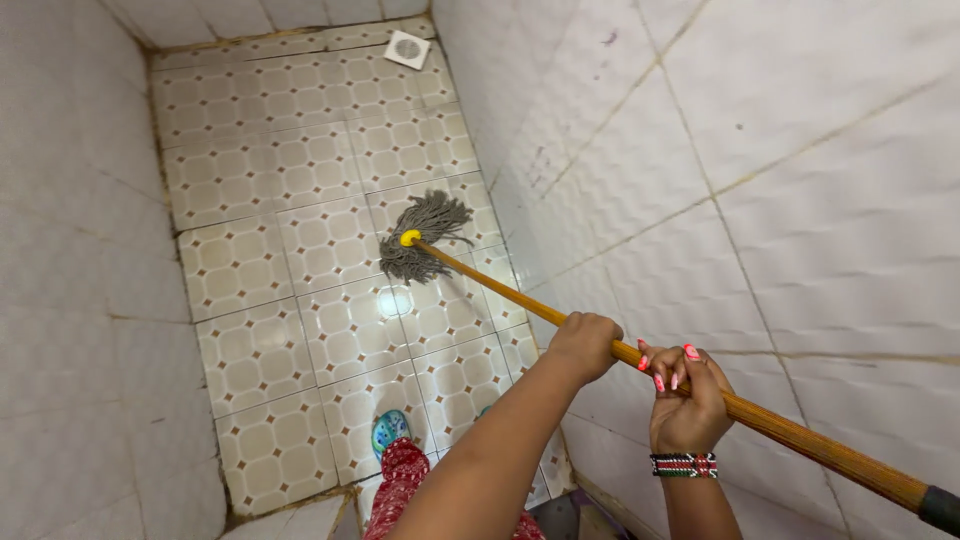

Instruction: The person cleans a tiled floor in a small enclosed area by hand using a mop, moving the mop head back and forth across the surface.

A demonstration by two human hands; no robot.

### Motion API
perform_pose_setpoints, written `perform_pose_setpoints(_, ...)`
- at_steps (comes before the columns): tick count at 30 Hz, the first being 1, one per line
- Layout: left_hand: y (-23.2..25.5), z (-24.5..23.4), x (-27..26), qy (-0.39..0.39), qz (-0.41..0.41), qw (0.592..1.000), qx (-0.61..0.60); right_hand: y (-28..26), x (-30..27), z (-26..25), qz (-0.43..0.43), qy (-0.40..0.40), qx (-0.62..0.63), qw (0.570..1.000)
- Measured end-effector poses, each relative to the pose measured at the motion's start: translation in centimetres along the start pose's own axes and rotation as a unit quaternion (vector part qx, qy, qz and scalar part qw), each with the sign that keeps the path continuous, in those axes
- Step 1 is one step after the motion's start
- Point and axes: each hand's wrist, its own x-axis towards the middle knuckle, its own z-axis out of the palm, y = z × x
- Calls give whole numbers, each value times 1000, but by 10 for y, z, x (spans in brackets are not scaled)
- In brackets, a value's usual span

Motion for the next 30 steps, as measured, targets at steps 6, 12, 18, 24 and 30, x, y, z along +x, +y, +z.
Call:
perform_pose_setpoints(6,-27,-16,-23,34,-31,999,16,12,5,19,59,-37,26,997)
perform_pose_setpoints(12,-74,-44,-60,46,-90,995,19,46,-6,53,98,-108,58,988)
perform_pose_setpoints(18,-121,-70,-116,111,-129,985,12,82,-32,96,154,-168,40,973)
perform_pose_setpoints(24,-135,-89,-162,142,-184,973,-3,95,-52,124,203,-241,52,947)
perform_pose_setpoints(30,-120,-88,-182,315,-144,938,-27,72,-57,138,203,-307,22,929)
